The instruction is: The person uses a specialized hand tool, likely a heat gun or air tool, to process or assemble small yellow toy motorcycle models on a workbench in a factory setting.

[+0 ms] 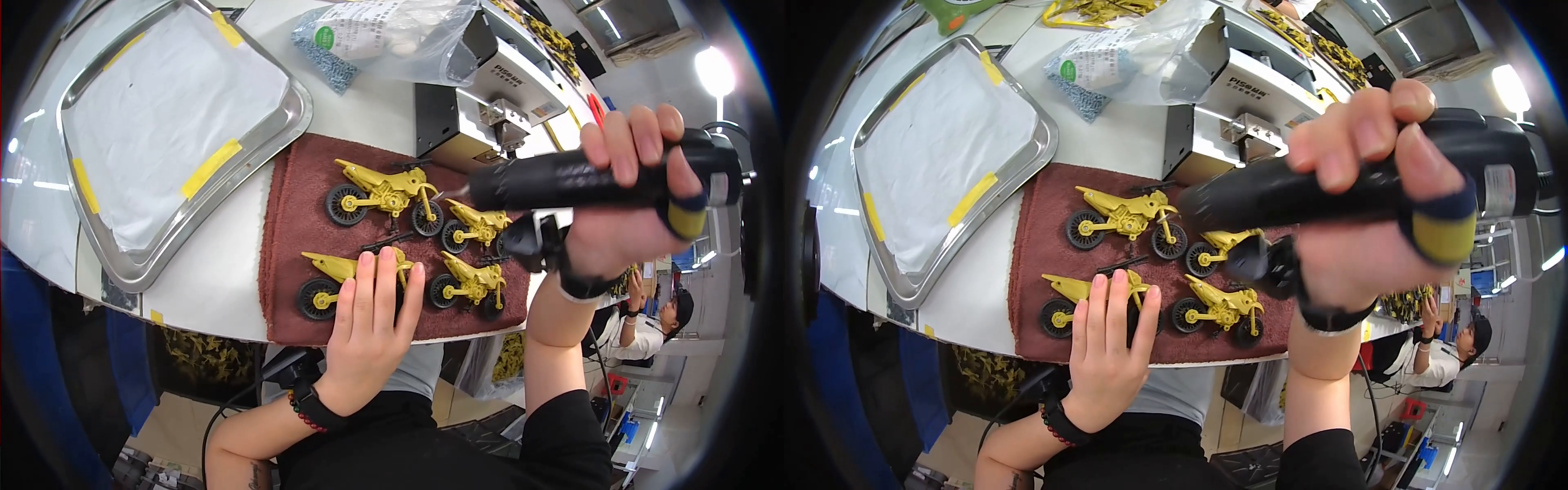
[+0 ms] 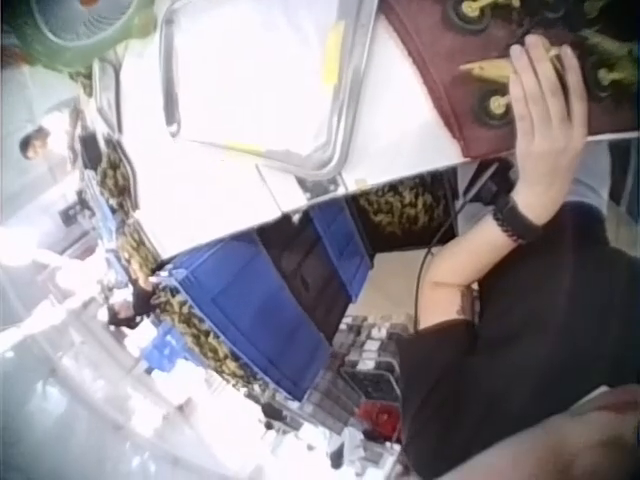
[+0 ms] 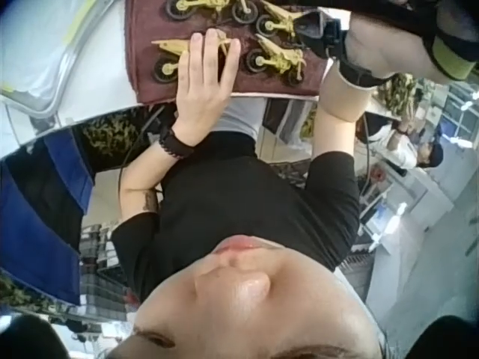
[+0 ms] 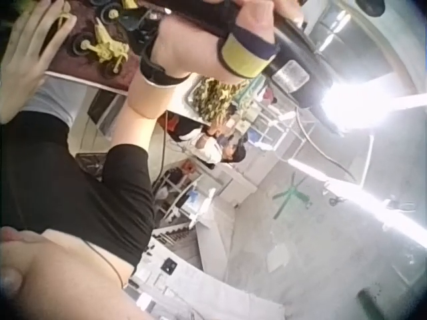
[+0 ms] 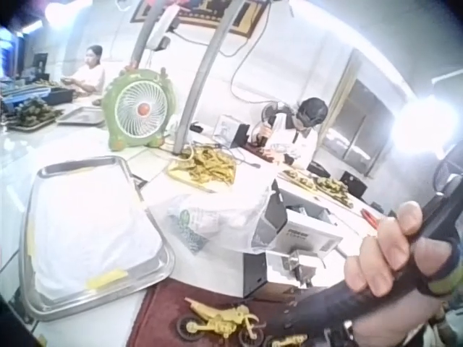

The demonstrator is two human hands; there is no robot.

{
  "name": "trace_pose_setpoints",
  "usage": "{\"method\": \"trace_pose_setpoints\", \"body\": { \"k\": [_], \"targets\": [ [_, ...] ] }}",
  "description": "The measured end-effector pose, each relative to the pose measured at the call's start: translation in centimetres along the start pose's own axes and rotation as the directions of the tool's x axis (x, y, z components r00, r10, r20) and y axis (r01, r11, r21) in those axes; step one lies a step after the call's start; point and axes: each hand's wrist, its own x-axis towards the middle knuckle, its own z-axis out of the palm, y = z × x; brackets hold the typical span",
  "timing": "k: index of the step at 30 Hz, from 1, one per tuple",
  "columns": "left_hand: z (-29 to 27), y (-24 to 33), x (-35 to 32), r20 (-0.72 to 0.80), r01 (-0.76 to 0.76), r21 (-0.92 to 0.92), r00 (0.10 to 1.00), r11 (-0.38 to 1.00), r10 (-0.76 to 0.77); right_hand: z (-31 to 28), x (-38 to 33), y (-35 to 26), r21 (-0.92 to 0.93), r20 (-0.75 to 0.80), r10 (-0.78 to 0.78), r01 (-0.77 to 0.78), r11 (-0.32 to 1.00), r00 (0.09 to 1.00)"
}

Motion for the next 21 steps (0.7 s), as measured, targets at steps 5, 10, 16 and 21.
{"method": "trace_pose_setpoints", "body": {
  "k": [5,10,16,21],
  "targets": [
    [0.0,-0.2,-0.6,0.018,0.007,0.048,1.0,0.999,-0.008,3.0,-1.2,4.2,0.116,0.376,0.091,-0.145,0.983,0.922],
    [-0.1,-0.3,-0.6,-0.011,0.022,-0.037,1.0,0.999,-0.022,5.0,-1.5,5.4,-0.044,0.333,0.184,-0.179,0.983,0.925],
    [0.1,0.2,-0.4,0.032,0.049,-0.191,0.999,0.98,-0.043,5.6,-1.3,6.9,0.051,0.328,0.238,-0.268,0.962,0.914],
    [0.5,0.1,-0.9,-0.016,0.046,-0.089,0.999,0.995,-0.048,5.2,-0.8,8.9,0.221,0.497,0.107,-0.245,0.944,0.861]
  ]
}}
